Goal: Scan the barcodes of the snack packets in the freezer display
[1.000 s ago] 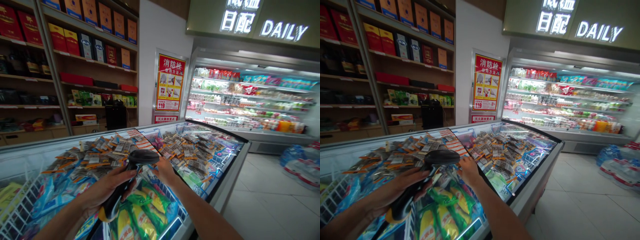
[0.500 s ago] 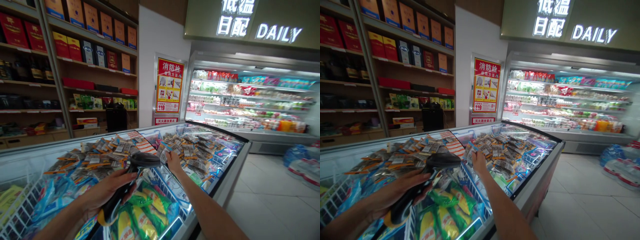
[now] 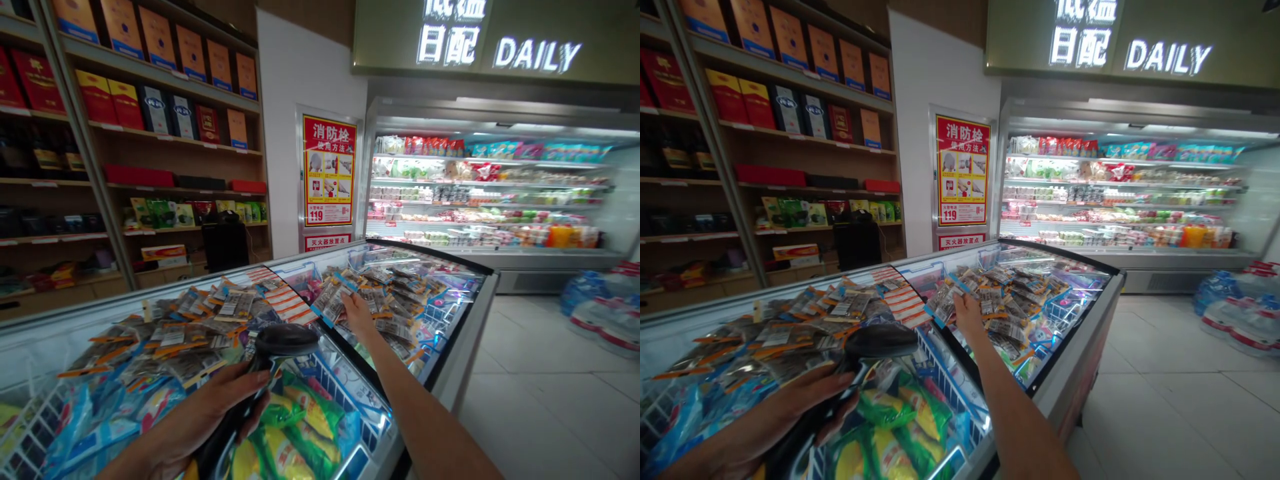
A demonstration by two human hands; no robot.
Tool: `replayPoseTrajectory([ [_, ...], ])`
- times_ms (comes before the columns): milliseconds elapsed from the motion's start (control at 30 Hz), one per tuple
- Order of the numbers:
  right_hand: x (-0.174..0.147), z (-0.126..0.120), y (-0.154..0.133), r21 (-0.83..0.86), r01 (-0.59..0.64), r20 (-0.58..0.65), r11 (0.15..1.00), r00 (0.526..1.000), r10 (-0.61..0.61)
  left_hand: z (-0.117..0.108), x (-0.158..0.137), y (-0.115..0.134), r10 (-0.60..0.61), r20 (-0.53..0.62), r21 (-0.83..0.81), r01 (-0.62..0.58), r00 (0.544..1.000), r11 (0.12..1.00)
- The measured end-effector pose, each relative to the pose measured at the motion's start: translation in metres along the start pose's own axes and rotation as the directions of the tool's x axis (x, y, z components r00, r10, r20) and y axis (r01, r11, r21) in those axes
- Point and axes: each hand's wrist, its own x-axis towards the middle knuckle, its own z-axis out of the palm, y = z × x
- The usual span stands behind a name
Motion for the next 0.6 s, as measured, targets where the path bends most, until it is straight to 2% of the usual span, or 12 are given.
replayPoseTrajectory([
  [100, -0.001, 0.0, -0.002, 0.051, -0.09, 0.101, 0.995, 0.991, 0.085, 0.001, -0.002, 0.001, 0.004, 0.001, -0.013, -0.004, 1.0, 1.0],
  [167, -0.002, 0.001, -0.003, 0.072, -0.109, 0.12, 0.991, 0.988, 0.1, 0.002, -0.003, 0.001, 0.008, -0.005, -0.023, -0.008, 1.0, 1.0],
  [600, 0.002, -0.001, 0.004, 0.056, -0.132, 0.056, 0.99, 0.99, 0.129, 0.001, -0.003, 0.005, -0.003, -0.019, -0.037, 0.003, 1.0, 0.999],
])
